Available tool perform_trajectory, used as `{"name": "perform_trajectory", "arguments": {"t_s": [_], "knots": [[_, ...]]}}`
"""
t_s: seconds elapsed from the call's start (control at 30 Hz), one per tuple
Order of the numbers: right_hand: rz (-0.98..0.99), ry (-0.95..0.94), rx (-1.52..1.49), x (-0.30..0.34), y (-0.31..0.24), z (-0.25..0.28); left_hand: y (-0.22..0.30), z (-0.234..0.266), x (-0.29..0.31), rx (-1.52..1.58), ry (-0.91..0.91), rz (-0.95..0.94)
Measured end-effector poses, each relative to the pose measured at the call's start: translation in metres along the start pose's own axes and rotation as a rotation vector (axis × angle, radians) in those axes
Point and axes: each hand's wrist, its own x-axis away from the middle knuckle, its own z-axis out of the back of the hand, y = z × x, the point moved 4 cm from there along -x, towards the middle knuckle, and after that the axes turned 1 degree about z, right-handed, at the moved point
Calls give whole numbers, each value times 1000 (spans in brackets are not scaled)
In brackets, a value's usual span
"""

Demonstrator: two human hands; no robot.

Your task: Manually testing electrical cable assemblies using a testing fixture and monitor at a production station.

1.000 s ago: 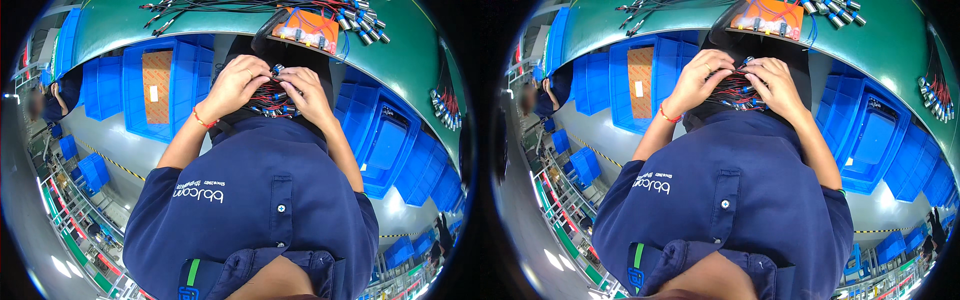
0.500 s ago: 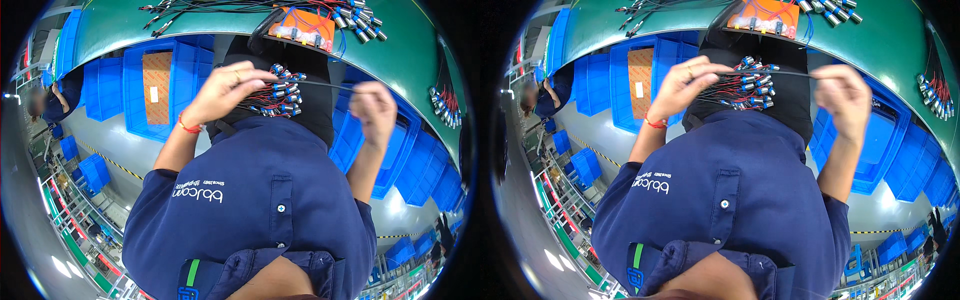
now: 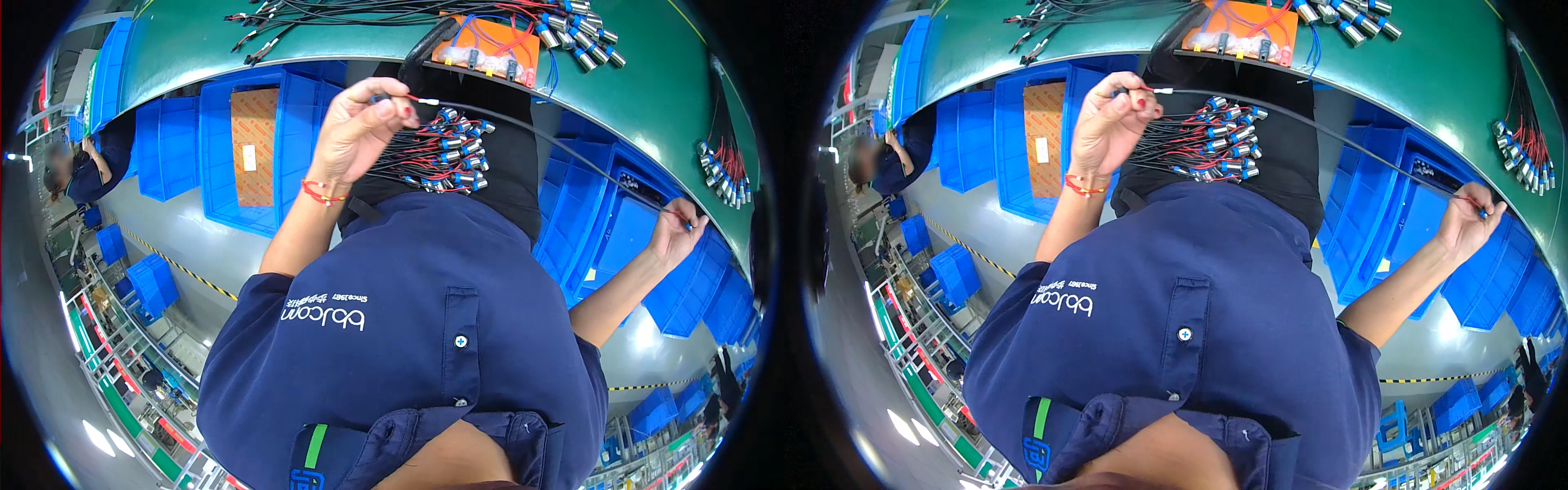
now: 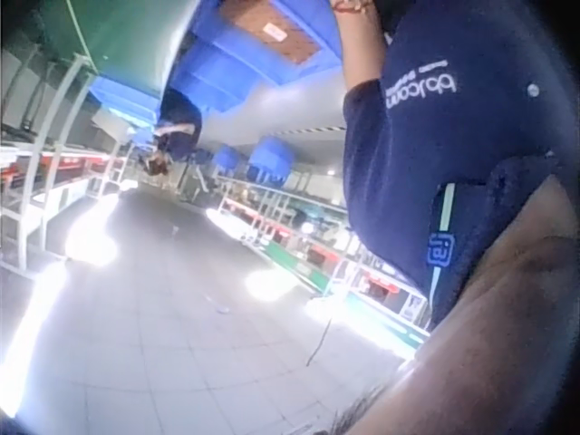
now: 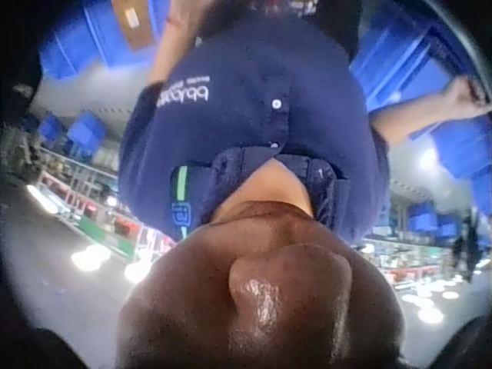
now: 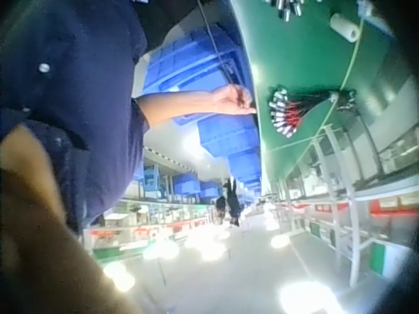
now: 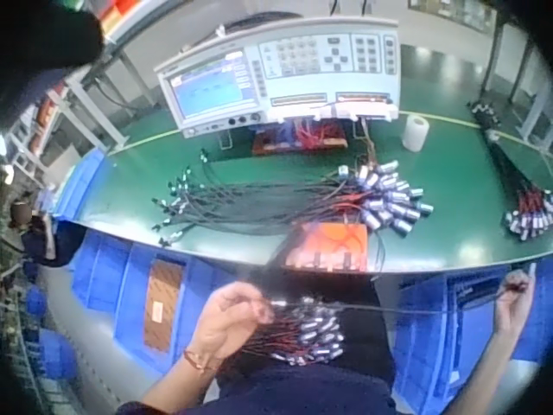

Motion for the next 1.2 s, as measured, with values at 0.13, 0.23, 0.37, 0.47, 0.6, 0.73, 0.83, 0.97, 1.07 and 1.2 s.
{"name": "perform_trajectory", "arguments": {"t_s": [0.13,0.23,0.37,0.47,0.6,0.73,0.83,0.97,1.07,1.2], "knots": [[-150,-269,142,10,13,-5,-20,-23,-14,-52,-2,60],[-126,-288,217,24,30,-18,-37,-41,-25,-296,49,90],[-122,-404,337,38,64,-39,-63,-56,-37,-356,113,195],[-66,-282,450,46,83,-38,-76,-61,-49,-335,81,237],[-158,-499,419,57,105,-46,-86,-62,-60,-381,114,230],[-162,-392,480,57,108,-45,-93,-60,-64,-433,204,184],[-184,-385,494,56,110,-45,-96,-62,-71,-514,258,16],[-141,-388,456,54,111,-43,-100,-63,-73,-519,239,112],[-94,-413,460,54,110,-42,-91,-63,-72,-341,125,324],[-50,-372,484,53,106,-43,-78,-71,-68,-246,97,372]]}}
